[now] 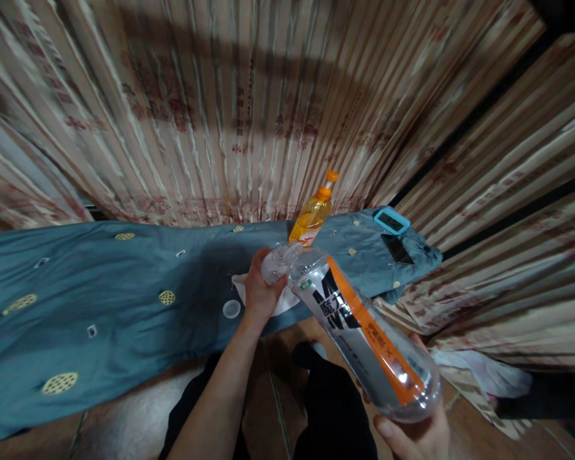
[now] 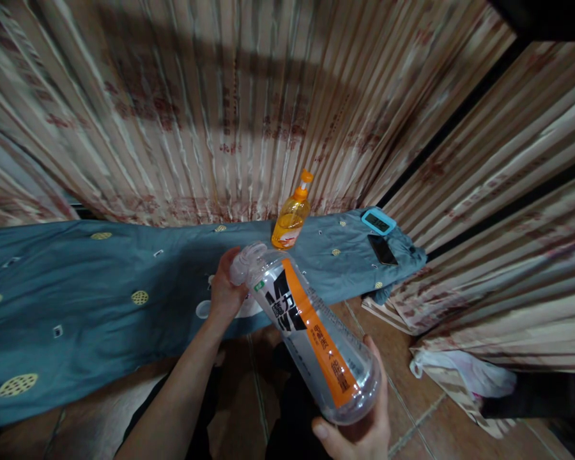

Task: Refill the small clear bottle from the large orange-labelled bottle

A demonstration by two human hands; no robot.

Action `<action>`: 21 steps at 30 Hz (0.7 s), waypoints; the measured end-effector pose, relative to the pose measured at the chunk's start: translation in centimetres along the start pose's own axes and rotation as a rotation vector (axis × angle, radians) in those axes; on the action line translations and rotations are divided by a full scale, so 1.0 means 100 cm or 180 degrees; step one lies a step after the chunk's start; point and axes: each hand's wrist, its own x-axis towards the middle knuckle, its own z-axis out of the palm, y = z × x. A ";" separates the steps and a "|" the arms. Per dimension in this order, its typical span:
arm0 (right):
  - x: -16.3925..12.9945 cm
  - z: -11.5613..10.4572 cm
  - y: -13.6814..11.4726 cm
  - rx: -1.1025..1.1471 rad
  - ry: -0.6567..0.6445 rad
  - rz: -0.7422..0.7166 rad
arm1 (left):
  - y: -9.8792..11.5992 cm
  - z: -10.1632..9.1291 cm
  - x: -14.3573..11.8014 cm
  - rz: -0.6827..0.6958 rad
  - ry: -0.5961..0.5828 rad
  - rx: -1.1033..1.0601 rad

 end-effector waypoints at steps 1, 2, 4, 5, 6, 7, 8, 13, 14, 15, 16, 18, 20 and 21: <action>-0.001 0.002 -0.003 -0.0046 0.0051 -0.0001 | 0.000 0.000 0.000 -0.0001 -0.0001 0.0022; -0.002 0.003 -0.006 -0.0072 0.0101 0.0009 | 0.000 0.000 0.000 -0.0005 -0.0010 0.0044; -0.003 0.004 -0.008 -0.0108 0.0160 0.0033 | 0.000 -0.001 0.000 -0.0009 -0.0033 0.0053; -0.003 0.004 -0.007 -0.0141 0.0176 0.0026 | 0.000 -0.001 0.000 -0.0007 -0.0035 0.0044; -0.003 0.004 -0.006 -0.0177 0.0177 0.0006 | -0.001 0.000 0.000 -0.0001 -0.0028 0.0030; -0.003 0.003 -0.005 -0.0225 0.0164 -0.0023 | -0.001 0.000 -0.001 0.0010 -0.0018 0.0019; -0.003 0.002 -0.004 -0.0278 0.0152 -0.0058 | -0.002 0.000 -0.001 0.0023 -0.0001 0.0021; -0.003 0.003 -0.004 -0.0312 0.0242 -0.0076 | -0.004 0.002 0.000 0.0076 0.0037 0.0083; -0.004 0.004 -0.005 -0.0294 0.0258 -0.0056 | -0.004 0.002 0.000 0.0074 0.0028 0.0083; -0.004 0.005 -0.006 -0.0277 0.0257 -0.0033 | -0.004 0.002 0.000 0.0068 0.0019 0.0077; -0.004 0.005 -0.007 -0.0263 0.0241 -0.0015 | -0.004 0.001 0.000 0.0057 0.0015 0.0072; -0.004 0.005 -0.008 -0.0284 0.0192 -0.0009 | -0.004 0.001 0.000 0.0039 0.0004 0.0055; -0.004 0.005 -0.009 -0.0336 0.0172 -0.0037 | -0.003 0.002 0.000 0.0027 -0.0016 0.0024; -0.004 0.005 -0.010 -0.0349 0.0180 -0.0046 | -0.003 0.002 -0.001 0.0023 -0.0027 0.0010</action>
